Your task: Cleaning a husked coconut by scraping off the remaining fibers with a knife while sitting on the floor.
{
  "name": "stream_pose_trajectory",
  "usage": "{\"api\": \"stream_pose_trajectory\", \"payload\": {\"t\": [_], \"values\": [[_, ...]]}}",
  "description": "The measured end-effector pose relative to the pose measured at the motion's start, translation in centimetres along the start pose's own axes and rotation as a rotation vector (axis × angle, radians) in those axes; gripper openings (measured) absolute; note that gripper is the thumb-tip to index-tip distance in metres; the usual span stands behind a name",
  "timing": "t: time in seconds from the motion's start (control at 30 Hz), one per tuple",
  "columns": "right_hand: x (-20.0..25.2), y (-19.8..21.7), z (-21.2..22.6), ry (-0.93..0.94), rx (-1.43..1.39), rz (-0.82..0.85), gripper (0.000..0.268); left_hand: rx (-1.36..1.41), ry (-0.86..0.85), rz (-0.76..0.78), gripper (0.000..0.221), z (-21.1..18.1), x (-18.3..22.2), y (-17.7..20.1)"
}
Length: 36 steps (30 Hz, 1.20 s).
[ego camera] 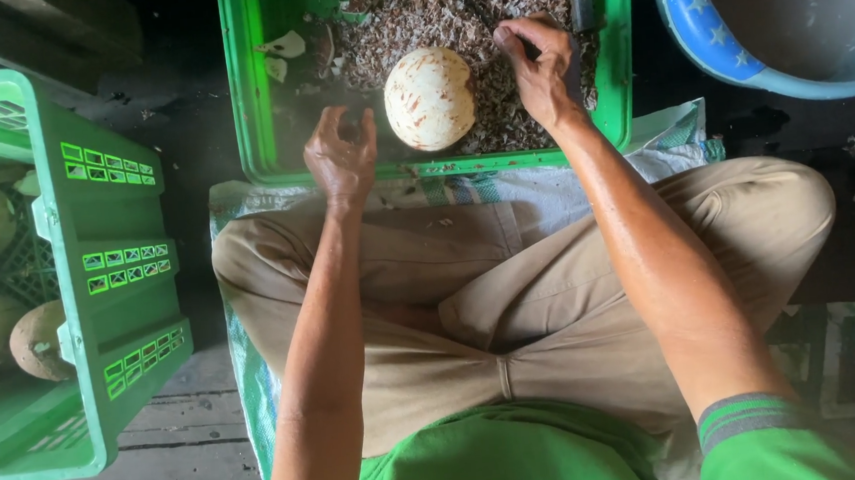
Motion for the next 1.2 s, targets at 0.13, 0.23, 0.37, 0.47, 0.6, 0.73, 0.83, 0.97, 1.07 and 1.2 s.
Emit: {"api": "stream_pose_trajectory", "payload": {"t": [0.13,0.23,0.37,0.47,0.6,0.73,0.83,0.97,1.07,1.2], "values": [[0.0,0.4,0.5,-0.025,0.064,0.023,0.008,0.048,0.038,-0.006,0.021,-0.6,0.1,0.6],[-0.5,0.7,1.3,0.021,0.029,0.002,0.006,0.106,-0.017,-0.048,0.019,-2.7,-0.8,2.0],[-0.5,0.9,1.5,0.005,-0.023,0.009,0.011,0.188,-0.140,0.036,0.038,-7.8,-1.6,2.5],[-0.6,0.9,1.2,0.023,-0.017,-0.007,0.014,0.107,-0.292,0.216,0.069,-11.6,-1.5,0.6],[0.0,1.2,1.0,-0.037,0.099,0.000,0.003,-0.165,-0.437,0.431,0.121,-11.4,-0.4,-3.5],[-0.3,2.1,1.3,-0.096,0.025,0.017,0.008,-0.203,-0.396,0.471,0.132,-12.2,-1.8,-6.0],[0.0,1.3,-0.5,0.081,-0.011,-0.093,0.012,-0.422,-0.247,0.580,0.143,-9.7,-1.5,-8.8],[0.1,0.5,-0.3,0.039,-0.042,-0.035,0.017,-0.257,-0.229,0.517,0.130,-10.1,-1.3,-8.0],[0.2,0.0,-0.7,0.044,0.033,-0.028,0.005,-0.050,-0.203,0.456,0.113,-11.0,-1.6,-6.5],[-0.1,0.8,1.7,0.028,-0.053,0.034,0.014,0.134,-0.137,0.377,0.105,-10.5,-1.8,-5.2]]}}
Point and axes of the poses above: each hand's wrist, its own x-axis away from the middle knuckle, its own y-axis out of the back of the hand, z = x × y, the point moved 10 cm from there along -x, towards the middle knuckle, and after that the axes turned 7 degrees about x, right-handed, at the moved point
